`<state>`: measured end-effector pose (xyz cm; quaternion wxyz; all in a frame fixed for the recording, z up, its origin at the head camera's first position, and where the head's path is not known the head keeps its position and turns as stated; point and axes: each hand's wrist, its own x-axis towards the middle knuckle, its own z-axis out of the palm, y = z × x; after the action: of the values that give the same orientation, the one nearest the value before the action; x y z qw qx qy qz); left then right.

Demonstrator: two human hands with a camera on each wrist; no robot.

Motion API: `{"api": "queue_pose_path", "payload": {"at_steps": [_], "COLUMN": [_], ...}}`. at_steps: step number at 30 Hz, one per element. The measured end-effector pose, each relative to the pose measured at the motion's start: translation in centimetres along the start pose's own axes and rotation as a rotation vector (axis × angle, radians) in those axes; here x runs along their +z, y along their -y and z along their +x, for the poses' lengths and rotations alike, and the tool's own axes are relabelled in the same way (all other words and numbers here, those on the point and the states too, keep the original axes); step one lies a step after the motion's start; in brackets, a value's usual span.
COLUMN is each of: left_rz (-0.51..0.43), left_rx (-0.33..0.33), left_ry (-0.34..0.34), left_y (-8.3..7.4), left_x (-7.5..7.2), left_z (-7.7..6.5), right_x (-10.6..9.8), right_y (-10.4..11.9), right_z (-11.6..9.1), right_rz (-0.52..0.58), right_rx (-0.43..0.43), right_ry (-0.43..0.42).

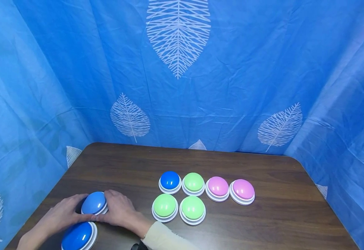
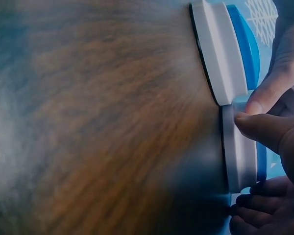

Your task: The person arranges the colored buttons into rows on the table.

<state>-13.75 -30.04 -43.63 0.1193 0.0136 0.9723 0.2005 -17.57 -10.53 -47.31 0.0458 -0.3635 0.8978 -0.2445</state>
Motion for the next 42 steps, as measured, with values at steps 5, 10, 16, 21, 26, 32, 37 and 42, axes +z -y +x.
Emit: {"api": "queue_pose_path", "payload": {"at_steps": [5,10,16,21,26,32,37,42], "left_rz": [0.013,0.023,0.018,0.017,0.023,0.026,0.026,0.036], "left_rx": [0.012,0.011,0.003,-0.002,0.002,0.013,0.021,0.036], "left_ry": [-0.007,-0.008,0.001,-0.006,-0.019,-0.031,-0.050,-0.076], "left_y": [-0.2,-0.4,-0.5,-0.5,-0.9,-1.3,-2.0,-2.7], "left_x": [-0.1,-0.3,-0.3,-0.5,-0.9,-1.3,-1.6,-2.0], "left_z": [0.1,0.2,0.2,0.1,0.2,0.1,-0.2,-0.5], "right_x": [0.1,0.2,0.2,0.0,-0.2,-0.9,-1.6,-2.4], "right_y": [-0.1,0.0,-0.1,0.0,0.0,0.0,-0.1,0.0], "right_z": [0.1,0.1,0.0,0.0,-0.1,-0.3,-0.6,-1.0], "right_rz": [0.024,0.015,0.030,0.043,0.033,0.100,0.106,0.147], "right_rx": [0.019,0.012,0.018,0.018,0.006,0.050,0.048,0.062], "right_ry": [-0.007,-0.018,-0.022,-0.031,-0.083,-0.059,-0.062,-0.064]}}
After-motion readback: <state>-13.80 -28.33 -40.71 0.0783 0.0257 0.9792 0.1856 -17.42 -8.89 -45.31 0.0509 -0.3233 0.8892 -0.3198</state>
